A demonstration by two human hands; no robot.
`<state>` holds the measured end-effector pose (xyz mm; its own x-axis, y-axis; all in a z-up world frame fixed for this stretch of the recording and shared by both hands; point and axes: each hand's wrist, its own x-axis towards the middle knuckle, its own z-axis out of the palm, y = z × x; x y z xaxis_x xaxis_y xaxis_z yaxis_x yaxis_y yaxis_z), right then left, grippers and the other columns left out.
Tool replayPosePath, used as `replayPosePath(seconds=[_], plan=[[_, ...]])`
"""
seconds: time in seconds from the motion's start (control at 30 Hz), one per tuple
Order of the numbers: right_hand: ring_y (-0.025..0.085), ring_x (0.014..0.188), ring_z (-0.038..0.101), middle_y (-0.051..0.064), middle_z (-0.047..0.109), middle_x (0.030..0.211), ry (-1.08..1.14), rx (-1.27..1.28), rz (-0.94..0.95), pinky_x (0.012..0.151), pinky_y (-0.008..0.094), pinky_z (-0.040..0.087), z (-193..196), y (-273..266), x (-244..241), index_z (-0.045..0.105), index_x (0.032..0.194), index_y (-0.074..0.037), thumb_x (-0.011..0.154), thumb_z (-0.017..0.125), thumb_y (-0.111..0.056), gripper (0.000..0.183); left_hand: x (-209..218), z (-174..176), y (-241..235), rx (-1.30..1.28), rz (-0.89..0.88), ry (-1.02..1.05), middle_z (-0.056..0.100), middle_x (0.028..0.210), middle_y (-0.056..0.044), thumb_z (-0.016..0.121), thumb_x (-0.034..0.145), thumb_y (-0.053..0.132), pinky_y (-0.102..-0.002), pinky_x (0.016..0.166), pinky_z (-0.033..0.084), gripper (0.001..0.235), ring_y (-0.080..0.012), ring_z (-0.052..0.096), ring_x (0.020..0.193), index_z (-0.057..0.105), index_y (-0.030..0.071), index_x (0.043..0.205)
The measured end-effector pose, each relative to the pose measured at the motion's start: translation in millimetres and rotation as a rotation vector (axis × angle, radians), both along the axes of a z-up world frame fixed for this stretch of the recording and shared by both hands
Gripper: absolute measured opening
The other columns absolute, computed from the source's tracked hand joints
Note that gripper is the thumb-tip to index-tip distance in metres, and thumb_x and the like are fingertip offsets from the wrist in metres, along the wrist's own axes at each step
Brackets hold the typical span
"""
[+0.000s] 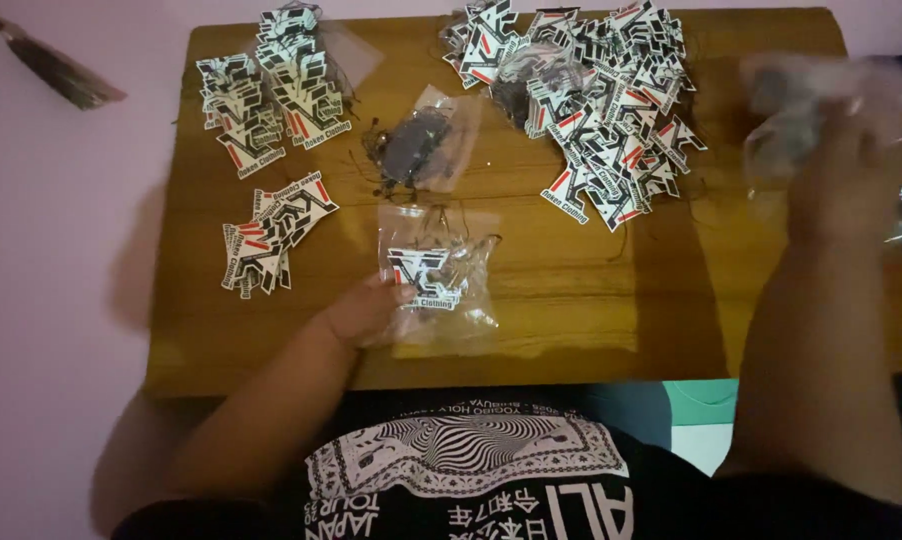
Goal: Sorting and packaging clothing brand tags into small plastic bags on a wooden table.
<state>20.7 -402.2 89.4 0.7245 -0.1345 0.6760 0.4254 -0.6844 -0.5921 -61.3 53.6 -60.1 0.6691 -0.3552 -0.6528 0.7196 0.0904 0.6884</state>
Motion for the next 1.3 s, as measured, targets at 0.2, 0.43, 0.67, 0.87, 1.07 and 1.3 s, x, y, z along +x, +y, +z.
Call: replayPosePath(seconds=[0.2, 0.43, 0.67, 0.87, 1.07, 1.3], plan=[[0.037, 0.085, 0.055, 0.011, 0.049, 0.106, 0.554, -0.422, -0.393, 0.055, 0.053, 0.046, 77.2, 99.3, -62.5, 0.061, 0.128, -0.034, 0.086, 0.051, 0.0, 0.055, -13.7, 28.5, -16.1, -0.054, 0.182, 0.12, 0.063, 0.098, -0.031, 0.06, 0.079, 0.018, -0.026, 0.053, 0.05, 0.072, -0.031, 0.064, 0.079, 0.02, 0.006, 0.138], [0.031, 0.094, 0.061, 0.014, 0.065, 0.102, 0.692, -0.792, 0.038, 0.078, 0.04, 0.045, 34.9, 109.2, -96.3, 0.067, 0.096, -0.013, 0.082, 0.054, -0.05, 0.042, -34.2, 53.1, -32.1, 0.332, -0.042, -0.316, 0.04, 0.115, -0.01, 0.06, 0.078, 0.027, -0.032, 0.08, 0.044, 0.054, -0.0163, 0.052, 0.095, 0.024, 0.012, 0.115], [0.027, 0.111, 0.048, 0.002, 0.057, 0.117, -0.067, -0.718, 0.685, 0.086, 0.041, 0.036, 13.8, 196.4, -107.9, 0.064, 0.107, -0.016, 0.084, 0.062, -0.039, 0.033, -39.1, 91.2, -51.4, 0.111, -0.105, -1.213, 0.054, 0.115, -0.013, 0.047, 0.084, 0.012, -0.043, 0.1, 0.04, 0.037, -0.0277, 0.052, 0.108, 0.046, 0.006, 0.121], [0.021, 0.101, 0.052, -0.002, 0.06, 0.107, -0.182, -0.685, 0.581, 0.086, 0.04, 0.036, -15.0, 215.8, -105.8, 0.064, 0.093, -0.014, 0.084, 0.063, -0.025, 0.014, -37.6, 78.7, -51.1, 0.465, -0.077, -1.225, 0.057, 0.084, -0.022, 0.065, 0.069, 0.014, -0.043, 0.076, 0.048, 0.034, -0.0379, 0.059, 0.08, 0.055, -0.003, 0.098], [0.019, 0.094, 0.058, 0.0, 0.062, 0.105, -0.074, -0.727, 0.657, 0.089, 0.038, 0.037, -34.5, 215.4, -107.3, 0.062, 0.099, -0.013, 0.086, 0.056, -0.021, 0.017, -35.5, 57.1, -53.7, 0.177, 0.012, -1.28, 0.06, 0.084, -0.015, 0.067, 0.07, 0.01, -0.035, 0.075, 0.048, 0.022, -0.0276, 0.06, 0.081, 0.061, 0.001, 0.089], [0.025, 0.098, 0.057, 0.004, 0.062, 0.101, -0.099, -0.695, 0.698, 0.088, 0.041, 0.038, -38.0, 220.4, -104.8, 0.064, 0.101, -0.011, 0.087, 0.058, -0.021, 0.018, -40.2, 55.4, -50.2, 0.129, 0.005, -1.209, 0.053, 0.082, -0.01, 0.073, 0.07, 0.017, -0.029, 0.069, 0.048, 0.031, -0.021, 0.057, 0.074, 0.058, 0.005, 0.095]])
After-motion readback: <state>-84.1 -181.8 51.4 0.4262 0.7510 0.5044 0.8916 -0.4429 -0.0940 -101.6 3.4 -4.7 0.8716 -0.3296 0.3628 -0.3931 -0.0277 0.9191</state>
